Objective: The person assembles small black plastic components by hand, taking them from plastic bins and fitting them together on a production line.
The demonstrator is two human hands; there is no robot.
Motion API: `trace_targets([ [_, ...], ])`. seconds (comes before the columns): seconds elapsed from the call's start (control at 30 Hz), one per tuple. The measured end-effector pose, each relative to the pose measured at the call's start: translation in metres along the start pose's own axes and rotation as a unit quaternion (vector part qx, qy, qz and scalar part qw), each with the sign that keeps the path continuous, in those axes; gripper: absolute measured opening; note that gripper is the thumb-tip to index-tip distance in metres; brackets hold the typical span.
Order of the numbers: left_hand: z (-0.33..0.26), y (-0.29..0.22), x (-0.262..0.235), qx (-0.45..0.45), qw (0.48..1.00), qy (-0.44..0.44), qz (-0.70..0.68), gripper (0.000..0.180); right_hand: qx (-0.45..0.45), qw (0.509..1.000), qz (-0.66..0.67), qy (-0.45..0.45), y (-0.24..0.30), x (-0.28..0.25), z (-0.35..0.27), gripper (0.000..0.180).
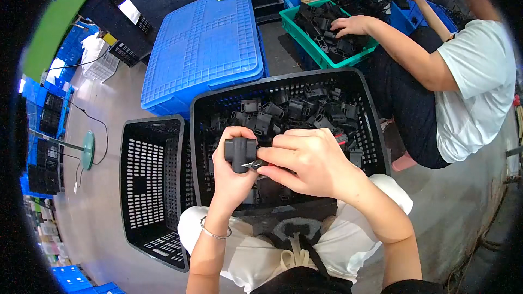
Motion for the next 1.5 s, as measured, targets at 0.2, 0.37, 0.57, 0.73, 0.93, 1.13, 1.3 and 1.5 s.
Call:
trace_targets([
  [0.2, 0.0, -0.002, -0.001, 0.021, 1.0, -0.012, 0.007, 0.036, 0.01, 1.0, 0.02, -0.001, 0.001, 0.0, 0.001, 0.017],
  [0.37, 0.0, -0.004, -0.002, 0.059, 0.997, -0.025, 0.031, 0.038, 0.006, 1.0, 0.002, 0.01, 0.002, -0.001, 0.001, 0.018],
  [0.57, -0.001, 0.0, -0.001, 0.094, 0.994, -0.054, 0.024, 0.039, 0.016, 1.0, 0.007, 0.0, 0.004, 0.002, 0.0, 0.017],
  [0.73, 0.0, 0.0, -0.002, 0.118, 0.991, -0.058, 0.04, 0.04, 0.018, 1.0, 0.017, -0.017, 0.008, 0.004, 0.0, 0.017],
  [0.93, -0.007, -0.006, 0.005, 0.147, 0.985, -0.071, 0.051, 0.042, 0.045, 0.997, 0.048, -0.047, 0.002, 0.0, -0.001, 0.016],
  [1.13, -0.004, -0.004, -0.001, 0.101, 0.991, -0.082, 0.018, 0.041, 0.009, 0.997, 0.07, -0.002, 0.005, -0.003, 0.002, 0.019],
  [1.3, -0.005, -0.005, 0.001, 0.121, 0.989, -0.075, 0.037, 0.04, -0.019, 0.999, 0.022, 0.017, 0.007, -0.006, 0.0, 0.02],
  [1.5, -0.008, -0.002, 0.004, 0.121, 0.99, -0.064, 0.033, 0.04, -0.021, 0.999, 0.021, 0.035, 0.004, -0.006, -0.002, 0.019],
])
Point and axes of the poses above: each hand's wrist, its own z-axis towards the middle knuckle, its own x-axis out of the palm, y = z × x, the point moved 4 cm from there along z, towards the middle knuckle, and after that the axes turned 13 degrees about -y, right-handed, at the moved point
